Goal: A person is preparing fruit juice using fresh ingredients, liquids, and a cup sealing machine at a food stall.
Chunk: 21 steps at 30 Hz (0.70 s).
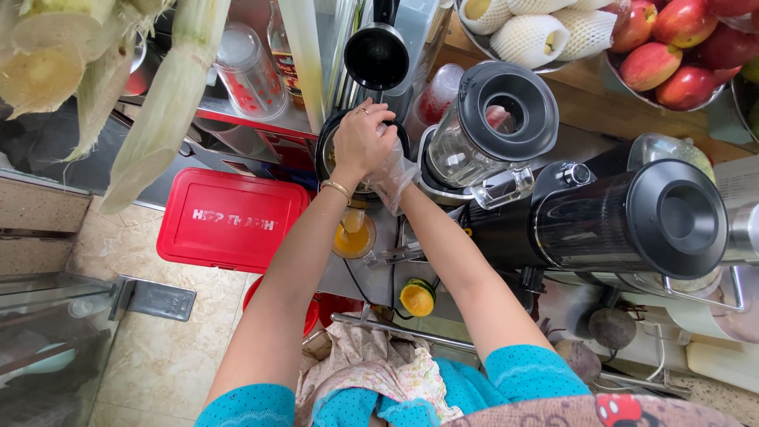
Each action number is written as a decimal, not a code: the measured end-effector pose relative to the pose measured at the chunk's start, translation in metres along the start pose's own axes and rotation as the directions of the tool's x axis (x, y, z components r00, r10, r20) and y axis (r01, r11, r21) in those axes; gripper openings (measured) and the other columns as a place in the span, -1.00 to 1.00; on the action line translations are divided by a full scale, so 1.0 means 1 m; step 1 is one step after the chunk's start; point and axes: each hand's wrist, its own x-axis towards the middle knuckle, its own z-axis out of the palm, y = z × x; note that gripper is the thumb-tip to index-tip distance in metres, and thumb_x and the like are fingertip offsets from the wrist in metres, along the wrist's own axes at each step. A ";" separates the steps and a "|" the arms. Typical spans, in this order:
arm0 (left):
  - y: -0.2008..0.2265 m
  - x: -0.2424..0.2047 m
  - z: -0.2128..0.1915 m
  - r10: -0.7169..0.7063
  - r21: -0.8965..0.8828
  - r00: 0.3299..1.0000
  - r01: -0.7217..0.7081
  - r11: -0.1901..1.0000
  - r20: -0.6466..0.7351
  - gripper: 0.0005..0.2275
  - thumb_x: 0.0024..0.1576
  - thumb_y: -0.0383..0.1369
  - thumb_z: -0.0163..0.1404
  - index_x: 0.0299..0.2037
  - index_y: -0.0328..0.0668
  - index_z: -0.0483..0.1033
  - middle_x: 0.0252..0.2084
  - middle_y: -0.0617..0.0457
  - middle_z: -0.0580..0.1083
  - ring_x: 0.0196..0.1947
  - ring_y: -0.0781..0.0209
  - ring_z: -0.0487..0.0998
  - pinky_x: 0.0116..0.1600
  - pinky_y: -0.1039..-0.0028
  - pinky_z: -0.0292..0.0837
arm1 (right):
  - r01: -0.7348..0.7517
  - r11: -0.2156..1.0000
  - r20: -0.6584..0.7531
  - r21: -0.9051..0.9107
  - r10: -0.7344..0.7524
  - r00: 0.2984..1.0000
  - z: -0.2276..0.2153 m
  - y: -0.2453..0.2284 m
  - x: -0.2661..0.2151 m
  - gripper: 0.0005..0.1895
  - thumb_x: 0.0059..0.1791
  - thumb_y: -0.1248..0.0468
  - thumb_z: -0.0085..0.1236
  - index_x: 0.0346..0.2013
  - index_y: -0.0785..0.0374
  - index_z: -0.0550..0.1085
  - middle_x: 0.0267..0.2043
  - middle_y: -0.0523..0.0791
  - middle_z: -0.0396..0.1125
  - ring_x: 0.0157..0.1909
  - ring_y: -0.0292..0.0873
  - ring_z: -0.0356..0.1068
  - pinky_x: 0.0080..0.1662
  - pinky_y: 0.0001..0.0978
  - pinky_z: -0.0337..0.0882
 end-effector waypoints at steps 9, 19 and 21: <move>-0.003 -0.028 -0.014 0.102 -0.085 0.978 -0.119 0.989 -0.181 -0.78 0.09 -0.32 0.07 -0.14 -0.17 0.68 0.14 -0.09 0.54 0.29 -0.19 0.41 0.36 0.15 0.27 | 0.139 0.024 0.133 -0.990 -0.173 0.976 0.072 -0.034 -0.017 -0.52 0.04 0.19 0.13 0.23 0.14 0.27 0.24 -0.10 0.24 0.33 -0.12 0.21 0.31 -0.28 0.23; -0.002 -0.002 0.003 -0.064 0.018 0.997 0.064 0.998 -0.046 -0.79 0.03 -0.29 0.08 -0.22 -0.16 0.69 0.02 -0.05 0.60 0.19 -0.14 0.49 0.28 0.19 0.34 | -0.001 0.432 0.036 -0.902 0.077 0.996 -0.005 -0.010 -0.002 -0.59 0.19 0.23 -0.11 0.34 0.18 0.23 0.34 -0.12 0.22 0.41 -0.16 0.15 0.38 -0.30 0.13; 0.007 -0.008 0.004 -0.011 0.053 0.998 0.014 0.998 -0.057 -0.80 -0.01 -0.31 0.08 -0.24 -0.16 0.69 0.02 -0.05 0.59 0.21 -0.15 0.47 0.29 0.16 0.31 | 0.079 0.495 0.101 -0.865 0.017 0.995 0.051 -0.038 -0.016 -0.57 0.16 0.24 -0.06 0.34 0.20 0.23 0.32 -0.11 0.22 0.39 -0.15 0.17 0.37 -0.29 0.19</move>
